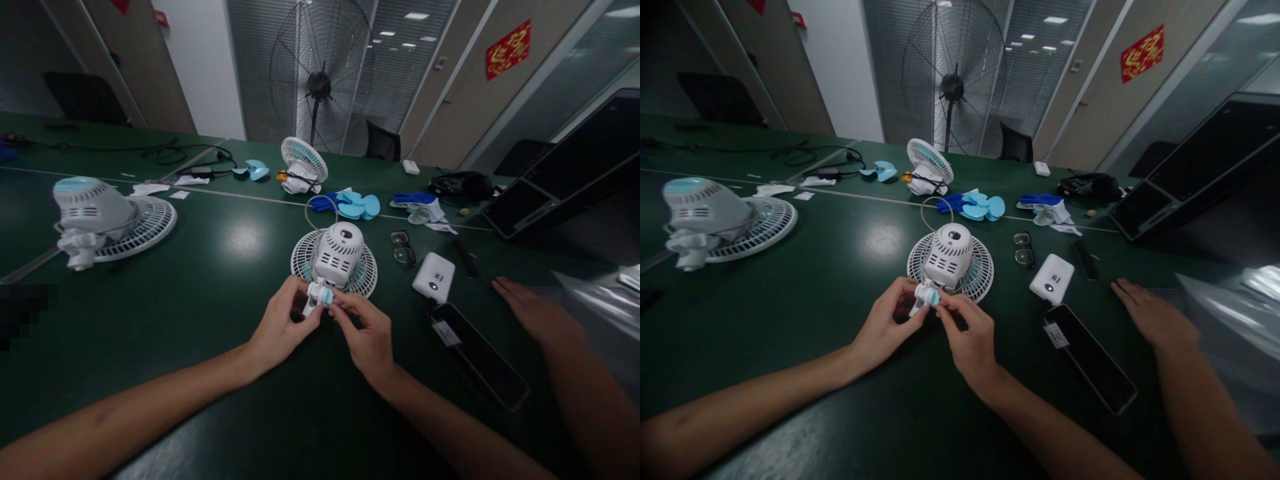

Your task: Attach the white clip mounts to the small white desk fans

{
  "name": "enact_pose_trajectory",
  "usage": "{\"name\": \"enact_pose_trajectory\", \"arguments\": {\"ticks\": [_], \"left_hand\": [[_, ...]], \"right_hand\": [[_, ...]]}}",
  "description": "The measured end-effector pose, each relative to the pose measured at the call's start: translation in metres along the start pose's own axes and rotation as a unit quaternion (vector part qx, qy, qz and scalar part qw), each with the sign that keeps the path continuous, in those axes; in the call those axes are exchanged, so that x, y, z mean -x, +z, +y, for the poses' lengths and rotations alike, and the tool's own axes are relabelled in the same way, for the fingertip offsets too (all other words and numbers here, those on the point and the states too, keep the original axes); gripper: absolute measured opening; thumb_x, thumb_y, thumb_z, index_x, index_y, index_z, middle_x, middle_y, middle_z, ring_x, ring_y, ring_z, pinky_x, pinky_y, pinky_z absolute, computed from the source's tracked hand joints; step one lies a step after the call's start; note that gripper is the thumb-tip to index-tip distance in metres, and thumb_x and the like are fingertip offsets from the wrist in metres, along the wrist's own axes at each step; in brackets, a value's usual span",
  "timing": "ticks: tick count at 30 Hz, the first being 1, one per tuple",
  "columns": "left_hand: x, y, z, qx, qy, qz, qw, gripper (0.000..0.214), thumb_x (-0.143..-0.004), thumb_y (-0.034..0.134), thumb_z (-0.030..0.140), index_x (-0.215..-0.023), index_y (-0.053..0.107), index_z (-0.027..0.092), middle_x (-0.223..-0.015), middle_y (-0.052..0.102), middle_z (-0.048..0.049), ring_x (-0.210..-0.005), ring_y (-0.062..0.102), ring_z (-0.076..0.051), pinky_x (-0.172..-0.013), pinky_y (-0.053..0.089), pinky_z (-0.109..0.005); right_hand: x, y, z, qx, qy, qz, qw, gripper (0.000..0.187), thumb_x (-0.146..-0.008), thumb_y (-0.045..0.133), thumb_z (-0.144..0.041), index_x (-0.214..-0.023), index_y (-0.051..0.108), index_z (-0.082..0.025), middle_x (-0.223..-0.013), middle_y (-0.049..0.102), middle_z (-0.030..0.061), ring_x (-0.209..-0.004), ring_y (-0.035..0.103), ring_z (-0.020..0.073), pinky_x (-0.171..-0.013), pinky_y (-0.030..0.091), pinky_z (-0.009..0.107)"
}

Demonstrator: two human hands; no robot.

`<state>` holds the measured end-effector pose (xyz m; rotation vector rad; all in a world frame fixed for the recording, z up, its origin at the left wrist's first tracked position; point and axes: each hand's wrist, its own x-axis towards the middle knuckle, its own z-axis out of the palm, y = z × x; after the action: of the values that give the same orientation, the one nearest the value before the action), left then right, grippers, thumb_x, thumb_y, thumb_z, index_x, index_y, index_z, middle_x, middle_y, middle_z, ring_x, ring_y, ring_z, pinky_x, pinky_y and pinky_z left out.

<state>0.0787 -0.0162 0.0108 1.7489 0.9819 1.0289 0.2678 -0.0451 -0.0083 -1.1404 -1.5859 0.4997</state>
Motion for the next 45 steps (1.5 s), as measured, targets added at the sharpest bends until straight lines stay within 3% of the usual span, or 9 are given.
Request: {"name": "enact_pose_trajectory", "arguments": {"ticks": [7, 15, 20, 24, 27, 32, 39, 45], "left_hand": [[-0.002, 0.001, -0.004, 0.022, -0.010, 0.015, 1.000, 0.022, -0.098, 0.066, 0.037, -0.107, 0.060, 0.019, -0.114, 0.068, -0.0074, -0.090, 0.068, -0.018, -0.080, 0.059, -0.032], [-0.004, 0.000, -0.007, 0.022, 0.004, 0.017, 1.000, 0.020, -0.097, 0.067, 0.034, -0.107, 0.061, 0.017, -0.111, 0.067, -0.0068, -0.087, 0.067, -0.016, -0.078, 0.059, -0.030], [-0.004, 0.000, -0.006, 0.022, -0.004, 0.017, 1.000, 0.021, -0.097, 0.069, 0.035, -0.106, 0.061, 0.018, -0.112, 0.069, -0.0068, -0.089, 0.069, -0.017, -0.078, 0.059, -0.030], [-0.003, 0.001, -0.007, 0.046, -0.026, 0.042, 0.998, 0.034, -0.093, 0.073, 0.034, -0.117, 0.054, 0.020, -0.112, 0.069, -0.0054, -0.086, 0.072, -0.017, -0.076, 0.062, -0.030], [-0.002, 0.001, -0.008, 0.034, 0.002, 0.041, 0.999, 0.036, -0.096, 0.069, 0.032, -0.128, 0.054, 0.024, -0.120, 0.066, -0.0056, -0.094, 0.071, -0.017, -0.084, 0.063, -0.033], [-0.002, -0.002, -0.006, -0.033, 0.059, 0.013, 0.998, 0.032, -0.101, 0.063, 0.029, -0.133, 0.060, 0.028, -0.127, 0.062, -0.0066, -0.103, 0.066, -0.019, -0.089, 0.061, -0.035], [-0.012, -0.014, -0.001, -0.142, 0.112, -0.051, 0.982, 0.030, -0.106, 0.054, 0.029, -0.135, 0.061, 0.029, -0.124, 0.058, -0.0071, -0.107, 0.063, -0.021, -0.094, 0.058, -0.040], [-0.013, -0.015, -0.010, -0.153, 0.147, -0.053, 0.976, 0.030, -0.107, 0.051, 0.028, -0.136, 0.060, 0.028, -0.119, 0.058, -0.0075, -0.109, 0.062, -0.022, -0.098, 0.055, -0.044]], "right_hand": [[-0.002, 0.000, -0.001, 0.002, 0.008, -0.003, 1.000, 0.020, -0.096, 0.069, -0.020, -0.114, 0.075, -0.027, -0.099, 0.076, 0.0040, -0.086, 0.072, 0.0204, -0.080, 0.060, 0.038], [-0.005, 0.000, 0.006, -0.012, 0.102, -0.022, 0.995, 0.010, -0.096, 0.070, -0.031, -0.097, 0.077, -0.024, -0.082, 0.075, 0.0012, -0.075, 0.073, 0.0195, -0.070, 0.058, 0.033], [-0.008, -0.002, -0.002, 0.020, 0.071, -0.050, 0.996, 0.016, -0.099, 0.064, -0.033, -0.091, 0.074, -0.023, -0.082, 0.074, 0.0015, -0.075, 0.070, 0.0192, -0.070, 0.055, 0.032], [-0.007, -0.001, -0.007, 0.029, 0.054, -0.058, 0.996, 0.013, -0.100, 0.062, -0.029, -0.097, 0.073, -0.023, -0.087, 0.074, 0.0023, -0.078, 0.070, 0.0193, -0.073, 0.056, 0.034], [-0.005, 0.002, -0.007, 0.005, 0.063, -0.036, 0.997, 0.010, -0.098, 0.065, -0.027, -0.105, 0.070, -0.024, -0.094, 0.074, 0.0036, -0.081, 0.073, 0.0201, -0.075, 0.059, 0.035], [-0.004, 0.002, -0.005, -0.020, 0.041, 0.000, 0.999, 0.028, -0.096, 0.068, -0.021, -0.123, 0.068, -0.028, -0.113, 0.073, 0.0056, -0.092, 0.074, 0.0209, -0.083, 0.063, 0.038], [-0.005, 0.003, 0.000, -0.005, 0.008, 0.005, 1.000, 0.022, -0.098, 0.066, -0.020, -0.116, 0.074, -0.029, -0.104, 0.074, 0.0041, -0.092, 0.073, 0.0215, -0.085, 0.061, 0.041], [-0.005, 0.004, 0.002, -0.007, 0.007, 0.005, 1.000, 0.020, -0.097, 0.068, -0.022, -0.113, 0.076, -0.029, -0.104, 0.076, 0.0039, -0.093, 0.073, 0.0222, -0.085, 0.062, 0.041]]}}
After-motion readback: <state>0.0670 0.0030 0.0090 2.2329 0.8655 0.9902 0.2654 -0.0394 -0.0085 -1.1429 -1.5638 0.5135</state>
